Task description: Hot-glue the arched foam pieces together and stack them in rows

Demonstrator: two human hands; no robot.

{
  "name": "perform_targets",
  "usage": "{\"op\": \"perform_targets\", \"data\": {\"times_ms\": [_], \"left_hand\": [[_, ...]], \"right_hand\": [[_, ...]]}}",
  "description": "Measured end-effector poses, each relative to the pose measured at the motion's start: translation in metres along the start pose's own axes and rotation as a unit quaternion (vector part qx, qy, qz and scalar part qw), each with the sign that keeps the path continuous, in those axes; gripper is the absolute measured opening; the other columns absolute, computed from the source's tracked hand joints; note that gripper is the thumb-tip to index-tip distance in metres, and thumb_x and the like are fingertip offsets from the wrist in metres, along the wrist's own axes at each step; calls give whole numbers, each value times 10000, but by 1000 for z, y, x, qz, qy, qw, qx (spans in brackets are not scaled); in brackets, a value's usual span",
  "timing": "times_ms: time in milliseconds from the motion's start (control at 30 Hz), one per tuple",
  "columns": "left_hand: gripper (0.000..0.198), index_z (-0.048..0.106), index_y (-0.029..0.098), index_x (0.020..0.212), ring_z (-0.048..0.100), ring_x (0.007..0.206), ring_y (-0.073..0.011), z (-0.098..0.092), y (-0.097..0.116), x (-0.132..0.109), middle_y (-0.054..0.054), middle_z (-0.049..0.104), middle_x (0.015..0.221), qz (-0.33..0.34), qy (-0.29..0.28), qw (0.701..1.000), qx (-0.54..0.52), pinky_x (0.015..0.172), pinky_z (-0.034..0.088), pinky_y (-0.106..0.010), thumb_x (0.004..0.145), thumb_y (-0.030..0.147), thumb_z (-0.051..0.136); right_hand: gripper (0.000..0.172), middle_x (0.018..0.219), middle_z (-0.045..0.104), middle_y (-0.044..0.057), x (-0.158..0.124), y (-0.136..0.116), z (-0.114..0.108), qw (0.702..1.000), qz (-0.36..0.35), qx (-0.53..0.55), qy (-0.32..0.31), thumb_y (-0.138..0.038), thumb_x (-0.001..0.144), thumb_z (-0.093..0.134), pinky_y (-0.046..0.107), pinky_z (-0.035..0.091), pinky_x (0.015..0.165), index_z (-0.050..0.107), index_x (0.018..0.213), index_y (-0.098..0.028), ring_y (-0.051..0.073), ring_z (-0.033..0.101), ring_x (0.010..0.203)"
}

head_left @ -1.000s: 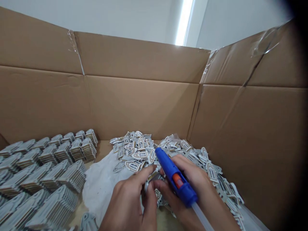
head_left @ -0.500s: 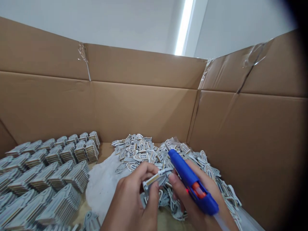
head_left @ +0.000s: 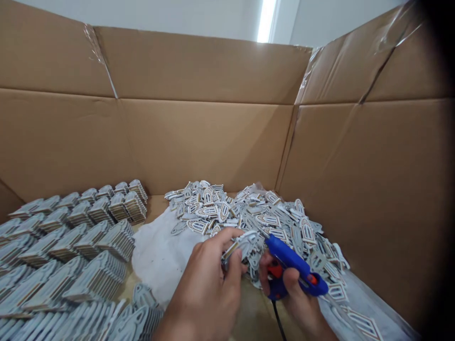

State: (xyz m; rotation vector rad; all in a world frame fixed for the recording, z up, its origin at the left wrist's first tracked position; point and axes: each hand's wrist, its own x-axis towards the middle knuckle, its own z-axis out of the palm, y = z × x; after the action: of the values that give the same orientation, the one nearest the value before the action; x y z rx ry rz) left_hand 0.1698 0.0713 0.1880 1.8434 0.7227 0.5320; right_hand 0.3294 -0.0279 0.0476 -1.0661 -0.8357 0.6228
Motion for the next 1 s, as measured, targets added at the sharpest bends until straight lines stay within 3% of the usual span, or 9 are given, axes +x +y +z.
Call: {"op": "perform_targets", "data": {"times_ms": [100, 467, 600, 767, 1000], "left_hand": [[316, 641, 192, 1268, 718, 842, -213, 4, -8, 5, -55, 746, 948, -22, -36, 999, -18, 750, 561, -314, 1040, 360, 499], [277, 570, 213, 1169, 679, 690, -178, 10, -10, 17, -39, 716, 836, -66, 6, 997, -50, 632, 530, -266, 989, 421, 601], [351, 516, 215, 1319, 713, 789, -184, 11, -13, 20, -27, 695, 874, -64, 1, 996, -64, 700, 557, -270, 992, 322, 587], [461, 491, 264, 1454, 717, 951, -169, 10, -13, 18, -42, 686, 1124, -52, -21, 996, -65, 889, 574, -295, 1004, 286, 586], [408, 517, 280, 1414, 710, 947, -186, 9, -7, 13, -19, 696, 984, -56, -37, 996, -56, 819, 585, -276, 1008, 291, 561]], "right_hand": [[661, 712, 642, 37, -3, 9, -4, 999, 36, 40, -9, -850, 828, 620, 269, 429, 492, 707, 953, -206, 155, 567, 548], [596, 670, 606, 12, -9, -4, -1, 995, 51, 62, -55, -777, 845, 687, 229, 422, 489, 727, 943, -191, 115, 525, 522], [652, 664, 596, 19, -9, -7, -3, 995, 62, 28, -77, -816, 821, 679, 237, 393, 492, 719, 923, -173, 122, 521, 536], [613, 678, 574, 8, -9, -10, -3, 994, 48, -3, -102, -789, 847, 676, 241, 381, 511, 739, 940, -186, 113, 478, 561], [574, 732, 616, 21, -10, -3, -4, 994, 55, 9, -91, -756, 843, 712, 253, 430, 533, 741, 974, -197, 127, 524, 591]]}}
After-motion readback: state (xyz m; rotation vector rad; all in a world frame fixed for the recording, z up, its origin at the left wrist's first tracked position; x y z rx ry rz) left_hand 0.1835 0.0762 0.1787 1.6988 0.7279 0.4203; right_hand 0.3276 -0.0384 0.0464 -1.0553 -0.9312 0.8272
